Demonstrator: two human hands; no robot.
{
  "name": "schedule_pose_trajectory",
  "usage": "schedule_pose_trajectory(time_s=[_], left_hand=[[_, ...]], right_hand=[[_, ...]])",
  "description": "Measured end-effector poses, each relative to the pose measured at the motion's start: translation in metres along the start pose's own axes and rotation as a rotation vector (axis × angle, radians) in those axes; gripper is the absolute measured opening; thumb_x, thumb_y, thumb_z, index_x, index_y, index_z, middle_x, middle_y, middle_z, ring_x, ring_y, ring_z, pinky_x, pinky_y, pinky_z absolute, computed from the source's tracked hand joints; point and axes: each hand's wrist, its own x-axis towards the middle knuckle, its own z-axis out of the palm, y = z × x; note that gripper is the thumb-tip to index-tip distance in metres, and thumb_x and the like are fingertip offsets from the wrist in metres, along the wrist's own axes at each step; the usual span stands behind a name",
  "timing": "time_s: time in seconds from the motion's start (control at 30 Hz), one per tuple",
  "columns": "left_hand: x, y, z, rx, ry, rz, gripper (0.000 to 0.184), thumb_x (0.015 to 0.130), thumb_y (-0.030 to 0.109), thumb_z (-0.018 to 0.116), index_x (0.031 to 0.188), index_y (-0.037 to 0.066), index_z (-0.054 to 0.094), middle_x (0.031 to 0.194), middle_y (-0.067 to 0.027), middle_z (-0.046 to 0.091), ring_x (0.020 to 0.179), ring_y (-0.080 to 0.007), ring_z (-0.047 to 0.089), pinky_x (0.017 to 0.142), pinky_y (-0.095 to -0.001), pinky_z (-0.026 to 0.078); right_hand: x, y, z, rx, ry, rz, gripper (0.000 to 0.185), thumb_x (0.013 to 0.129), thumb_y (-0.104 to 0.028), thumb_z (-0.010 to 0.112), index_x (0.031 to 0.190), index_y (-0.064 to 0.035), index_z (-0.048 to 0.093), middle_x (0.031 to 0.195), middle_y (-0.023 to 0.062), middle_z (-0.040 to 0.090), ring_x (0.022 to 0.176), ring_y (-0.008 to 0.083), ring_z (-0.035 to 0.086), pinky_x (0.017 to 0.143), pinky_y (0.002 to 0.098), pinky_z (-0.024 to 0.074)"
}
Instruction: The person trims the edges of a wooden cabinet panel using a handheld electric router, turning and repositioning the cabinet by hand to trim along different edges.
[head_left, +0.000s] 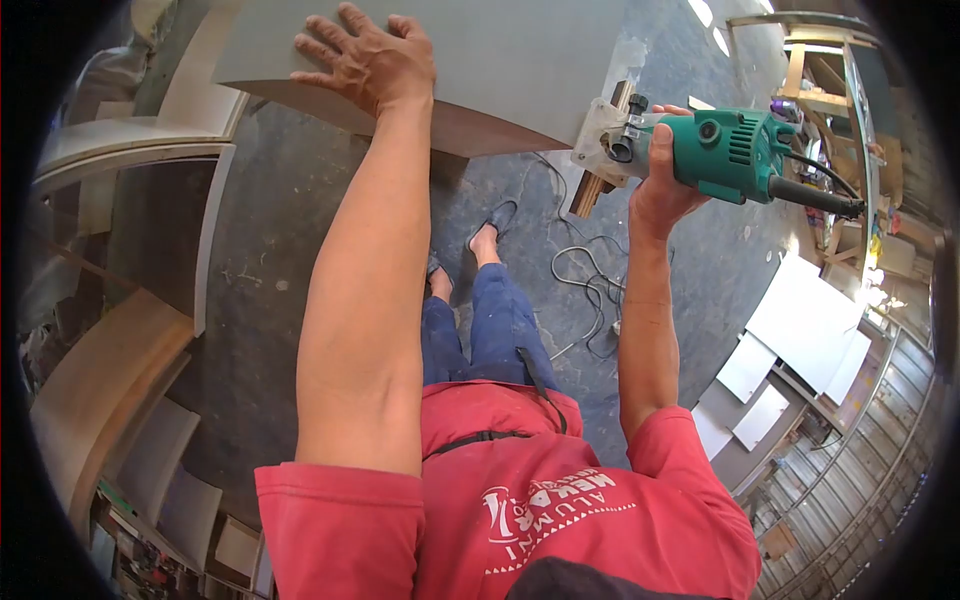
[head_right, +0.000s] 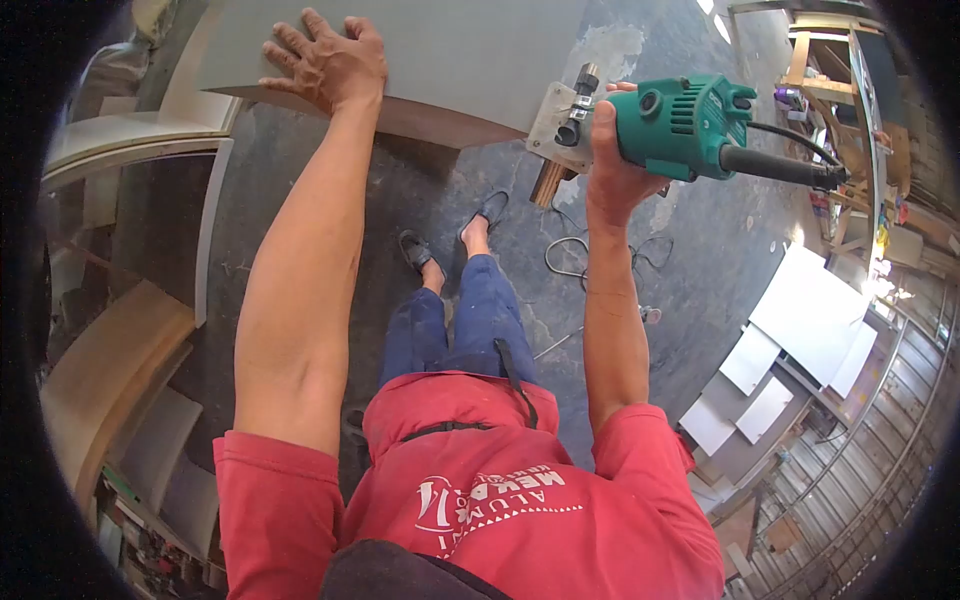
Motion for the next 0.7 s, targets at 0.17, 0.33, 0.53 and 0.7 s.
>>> schedule_pose_trajectory(time_s=[0.17, 0.33, 0.53, 0.7], left_hand=[[0.01, 0.029, -0.056, 0.165, -0.353, -0.148, 0.064, 0.103, 0.039, 0.049, 0.159, 0.01, 0.037, 0.169, -0.0154, 0.028, 0.157, -0.0346, 0.021, 0.126, -0.0616, 0.012], [0.004, 0.026, -0.052, 0.122, -0.279, -0.138, 0.063, 0.103, 0.038, 0.05, 0.158, 0.01, 0.039, 0.168, -0.015, 0.029, 0.157, -0.0342, 0.023, 0.126, -0.0614, 0.012], [0.004, 0.032, -0.055, 0.106, -0.311, -0.147, 0.062, 0.102, 0.037, 0.05, 0.157, 0.011, 0.041, 0.168, -0.0142, 0.03, 0.157, -0.0342, 0.023, 0.126, -0.0617, 0.012], [0.002, 0.032, -0.05, 0.072, -0.254, -0.127, 0.062, 0.101, 0.036, 0.051, 0.157, 0.01, 0.043, 0.167, -0.0139, 0.032, 0.156, -0.0344, 0.024, 0.126, -0.0623, 0.011]], right_hand=[[0.002, 0.006, 0.005, -0.007, -0.028, -0.023, 0.048, 0.084, -0.004, 0.079, 0.124, -0.0001, 0.054, 0.109, 0.0147, 0.07, 0.102, 0.0247, 0.069, 0.095, 0.0404, 0.0563], [0.0, 0.003, 0.016, -0.016, -0.047, -0.046, 0.042, 0.083, -0.004, 0.079, 0.119, 0.0002, 0.057, 0.107, 0.0151, 0.07, 0.1, 0.0248, 0.069, 0.094, 0.0395, 0.0565], [0.001, -0.001, 0.016, -0.086, -0.071, -0.074, 0.039, 0.086, -0.005, 0.073, 0.119, -0.0008, 0.053, 0.107, 0.0162, 0.069, 0.099, 0.0273, 0.07, 0.091, 0.0411, 0.0582], [0.001, 0.004, 0.011, -0.108, -0.076, -0.114, 0.033, 0.087, -0.005, 0.069, 0.116, 0.0024, 0.055, 0.109, 0.0173, 0.069, 0.099, 0.0275, 0.07, 0.091, 0.0419, 0.0593]])
